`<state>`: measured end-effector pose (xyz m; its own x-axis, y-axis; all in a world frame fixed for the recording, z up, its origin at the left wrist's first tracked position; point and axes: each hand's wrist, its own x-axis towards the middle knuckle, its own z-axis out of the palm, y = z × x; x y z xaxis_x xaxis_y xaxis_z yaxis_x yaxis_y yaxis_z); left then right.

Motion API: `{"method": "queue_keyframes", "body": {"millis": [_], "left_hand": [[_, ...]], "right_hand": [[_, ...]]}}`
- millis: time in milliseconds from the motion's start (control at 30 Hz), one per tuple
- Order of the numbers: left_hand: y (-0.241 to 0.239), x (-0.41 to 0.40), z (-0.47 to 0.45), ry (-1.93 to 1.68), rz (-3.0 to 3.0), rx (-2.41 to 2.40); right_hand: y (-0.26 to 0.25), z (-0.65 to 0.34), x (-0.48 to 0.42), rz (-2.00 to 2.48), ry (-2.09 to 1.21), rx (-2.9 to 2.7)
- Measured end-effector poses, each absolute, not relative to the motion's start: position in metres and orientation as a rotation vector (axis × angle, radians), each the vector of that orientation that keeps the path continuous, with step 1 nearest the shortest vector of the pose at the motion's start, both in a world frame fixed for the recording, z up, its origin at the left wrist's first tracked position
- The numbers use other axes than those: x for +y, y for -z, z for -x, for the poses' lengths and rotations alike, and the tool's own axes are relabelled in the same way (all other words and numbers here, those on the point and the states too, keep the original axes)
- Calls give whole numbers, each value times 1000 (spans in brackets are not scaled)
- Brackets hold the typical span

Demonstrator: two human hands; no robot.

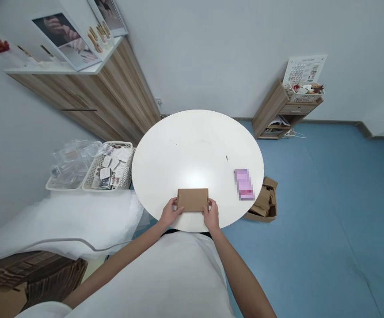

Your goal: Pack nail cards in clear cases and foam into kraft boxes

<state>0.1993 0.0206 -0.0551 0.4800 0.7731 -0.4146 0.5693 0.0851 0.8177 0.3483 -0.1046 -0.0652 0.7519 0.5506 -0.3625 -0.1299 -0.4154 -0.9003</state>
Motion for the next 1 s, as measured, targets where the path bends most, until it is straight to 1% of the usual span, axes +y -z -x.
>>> {"method": "queue_keyframes", "body": {"millis": [267, 533, 767, 1000], "left_hand": [[60, 27, -189, -225, -1646, 1080], [57, 29, -188, -165, -1833, 1025], [60, 27, -190, -164, -1787, 996], [50, 20, -196, -197, -1808, 1124]], "right_hand": [[58, -326, -106, 1802, -782, -145], [49, -325, -106, 1780, -798, -130], [48, -332, -109, 1824, -856, -191], [55, -339, -110, 1906, -884, -322]]}}
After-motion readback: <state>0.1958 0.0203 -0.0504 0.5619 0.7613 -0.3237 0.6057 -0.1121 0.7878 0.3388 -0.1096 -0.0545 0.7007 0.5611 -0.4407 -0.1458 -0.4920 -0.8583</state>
